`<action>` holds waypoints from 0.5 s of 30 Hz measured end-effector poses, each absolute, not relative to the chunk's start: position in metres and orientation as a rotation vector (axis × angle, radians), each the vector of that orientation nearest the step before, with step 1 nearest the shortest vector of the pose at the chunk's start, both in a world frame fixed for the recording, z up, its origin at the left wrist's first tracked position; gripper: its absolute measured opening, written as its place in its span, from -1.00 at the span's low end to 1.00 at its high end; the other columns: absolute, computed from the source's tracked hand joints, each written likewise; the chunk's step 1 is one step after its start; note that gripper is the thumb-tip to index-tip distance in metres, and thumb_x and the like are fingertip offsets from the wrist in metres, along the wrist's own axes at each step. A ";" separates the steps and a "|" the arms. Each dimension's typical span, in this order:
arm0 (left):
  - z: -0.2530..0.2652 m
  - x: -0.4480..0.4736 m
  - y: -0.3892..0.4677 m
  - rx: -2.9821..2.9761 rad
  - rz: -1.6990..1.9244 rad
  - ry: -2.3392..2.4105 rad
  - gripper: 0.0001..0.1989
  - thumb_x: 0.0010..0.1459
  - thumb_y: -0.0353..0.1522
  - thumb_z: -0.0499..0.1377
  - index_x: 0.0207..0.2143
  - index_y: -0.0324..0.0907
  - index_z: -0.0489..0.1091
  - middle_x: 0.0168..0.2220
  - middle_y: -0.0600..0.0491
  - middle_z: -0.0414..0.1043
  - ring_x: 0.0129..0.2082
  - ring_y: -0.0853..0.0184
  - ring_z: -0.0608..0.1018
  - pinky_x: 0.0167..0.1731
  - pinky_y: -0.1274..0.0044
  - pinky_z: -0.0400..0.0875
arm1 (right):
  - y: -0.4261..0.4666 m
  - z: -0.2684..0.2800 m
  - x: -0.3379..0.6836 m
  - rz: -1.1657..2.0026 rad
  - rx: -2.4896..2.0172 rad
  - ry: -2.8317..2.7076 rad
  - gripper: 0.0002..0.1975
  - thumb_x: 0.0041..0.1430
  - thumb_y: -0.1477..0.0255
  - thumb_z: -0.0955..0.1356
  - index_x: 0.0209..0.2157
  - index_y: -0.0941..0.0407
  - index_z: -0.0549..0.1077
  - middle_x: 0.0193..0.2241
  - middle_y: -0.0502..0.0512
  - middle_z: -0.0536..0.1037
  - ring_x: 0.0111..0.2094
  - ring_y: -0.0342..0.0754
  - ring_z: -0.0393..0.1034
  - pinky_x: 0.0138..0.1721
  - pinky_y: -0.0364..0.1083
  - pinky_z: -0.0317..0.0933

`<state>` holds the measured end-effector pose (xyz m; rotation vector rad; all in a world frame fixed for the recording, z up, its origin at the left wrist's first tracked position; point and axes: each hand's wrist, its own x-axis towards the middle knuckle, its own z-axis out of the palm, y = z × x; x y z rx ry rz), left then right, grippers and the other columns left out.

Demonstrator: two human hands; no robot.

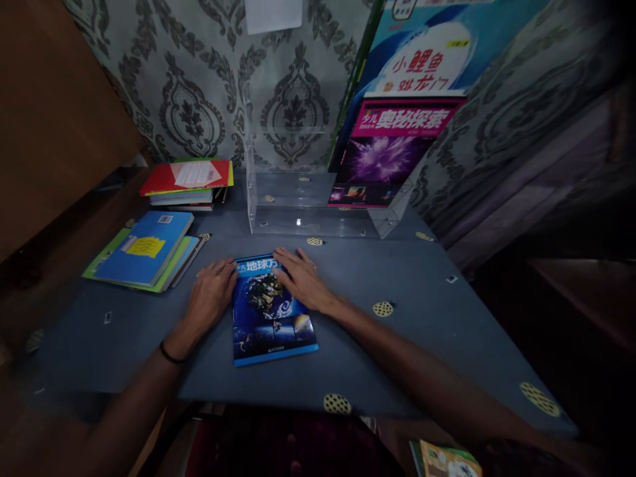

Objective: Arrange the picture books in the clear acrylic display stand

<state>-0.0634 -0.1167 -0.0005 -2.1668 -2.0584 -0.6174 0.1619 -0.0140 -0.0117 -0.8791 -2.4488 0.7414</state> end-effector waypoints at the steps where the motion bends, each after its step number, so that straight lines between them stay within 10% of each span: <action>1: -0.001 -0.063 -0.116 -2.185 -0.584 -2.035 -0.65 0.42 -0.28 -0.03 0.03 -0.21 0.48 0.13 -0.16 0.51 0.14 0.05 0.52 0.13 0.15 0.41 | -0.008 -0.012 0.165 0.827 -0.851 -2.391 -0.40 0.46 0.06 0.10 0.27 0.12 0.38 0.28 0.27 0.38 0.35 0.15 0.18 0.41 0.32 -0.19; 15: 0.007 -0.049 -0.086 -2.768 -0.228 -1.661 -0.37 0.45 -0.06 -0.13 0.38 -0.27 0.11 0.42 -0.20 0.09 0.43 0.12 0.14 0.38 0.14 0.09 | 0.023 -0.010 0.176 1.604 -0.731 -1.731 -0.36 0.36 -0.08 0.21 0.19 0.08 0.43 0.15 0.21 0.53 0.21 0.12 0.40 0.36 0.21 0.08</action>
